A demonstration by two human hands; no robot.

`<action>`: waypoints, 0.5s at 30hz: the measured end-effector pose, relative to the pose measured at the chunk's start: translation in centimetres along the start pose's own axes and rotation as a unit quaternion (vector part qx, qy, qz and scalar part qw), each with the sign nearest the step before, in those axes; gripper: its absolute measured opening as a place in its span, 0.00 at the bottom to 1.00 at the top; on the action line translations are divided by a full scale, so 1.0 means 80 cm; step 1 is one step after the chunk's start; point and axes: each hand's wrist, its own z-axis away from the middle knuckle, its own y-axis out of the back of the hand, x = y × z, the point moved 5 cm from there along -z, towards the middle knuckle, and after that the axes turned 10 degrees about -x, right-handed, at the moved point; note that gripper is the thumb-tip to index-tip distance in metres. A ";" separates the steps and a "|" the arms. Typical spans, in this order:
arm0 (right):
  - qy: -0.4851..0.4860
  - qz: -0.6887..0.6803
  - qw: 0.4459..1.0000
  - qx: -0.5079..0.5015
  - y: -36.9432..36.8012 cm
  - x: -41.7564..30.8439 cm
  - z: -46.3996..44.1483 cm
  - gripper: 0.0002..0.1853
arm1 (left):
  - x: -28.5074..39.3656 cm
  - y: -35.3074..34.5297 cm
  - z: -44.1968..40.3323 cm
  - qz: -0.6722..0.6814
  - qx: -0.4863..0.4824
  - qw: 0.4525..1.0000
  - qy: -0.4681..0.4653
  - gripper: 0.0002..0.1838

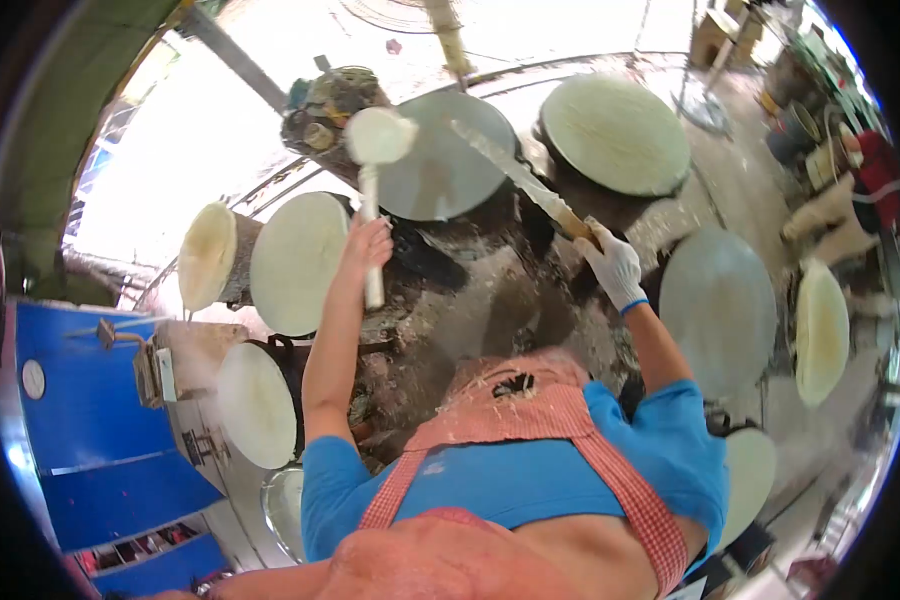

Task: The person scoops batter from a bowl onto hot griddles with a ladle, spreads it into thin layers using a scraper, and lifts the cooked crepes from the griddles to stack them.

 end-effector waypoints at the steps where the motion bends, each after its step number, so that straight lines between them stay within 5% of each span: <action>1: 0.091 -0.044 0.994 0.034 -0.005 -0.024 -0.018 0.24 | 0.012 -0.013 -0.024 -0.060 0.018 0.998 -0.019 0.22; 2: 0.180 -0.086 0.977 0.069 -0.006 -0.047 -0.033 0.24 | 0.022 -0.030 -0.051 -0.119 0.035 0.992 -0.037 0.23; 7: 0.026 0.189 0.978 -0.079 -0.108 -0.049 -0.120 0.19 | -0.005 0.031 -0.214 -0.191 0.119 0.971 -0.075 0.32; 8: 0.026 0.191 0.979 -0.068 -0.108 -0.044 -0.131 0.19 | 0.013 0.061 -0.238 -0.460 0.197 0.830 -0.249 0.34; 9: 0.038 0.118 0.992 -0.037 -0.104 -0.031 -0.139 0.18 | 0.027 0.056 -0.244 -0.663 0.256 0.581 -0.395 0.36; 10: 0.051 0.044 0.998 -0.013 -0.100 -0.020 -0.143 0.16 | 0.042 0.045 -0.232 -0.661 0.256 0.581 -0.400 0.36; 12: 0.043 -0.073 0.996 -0.012 -0.089 -0.029 -0.143 0.14 | 0.059 0.033 -0.197 -0.744 0.283 0.581 -0.171 0.35; 13: -0.061 -0.312 0.948 -0.015 -0.097 -0.039 -0.143 0.14 | 0.064 0.038 -0.195 -0.758 0.278 0.559 -0.189 0.33; 14: -0.165 -0.529 0.832 -0.019 -0.119 -0.050 -0.139 0.14 | 0.071 0.039 -0.200 -0.755 0.279 0.563 -0.189 0.33; 15: -0.182 -0.483 0.855 -0.043 -0.133 -0.071 -0.144 0.15 | 0.078 0.036 -0.205 -0.765 0.261 0.560 -0.180 0.34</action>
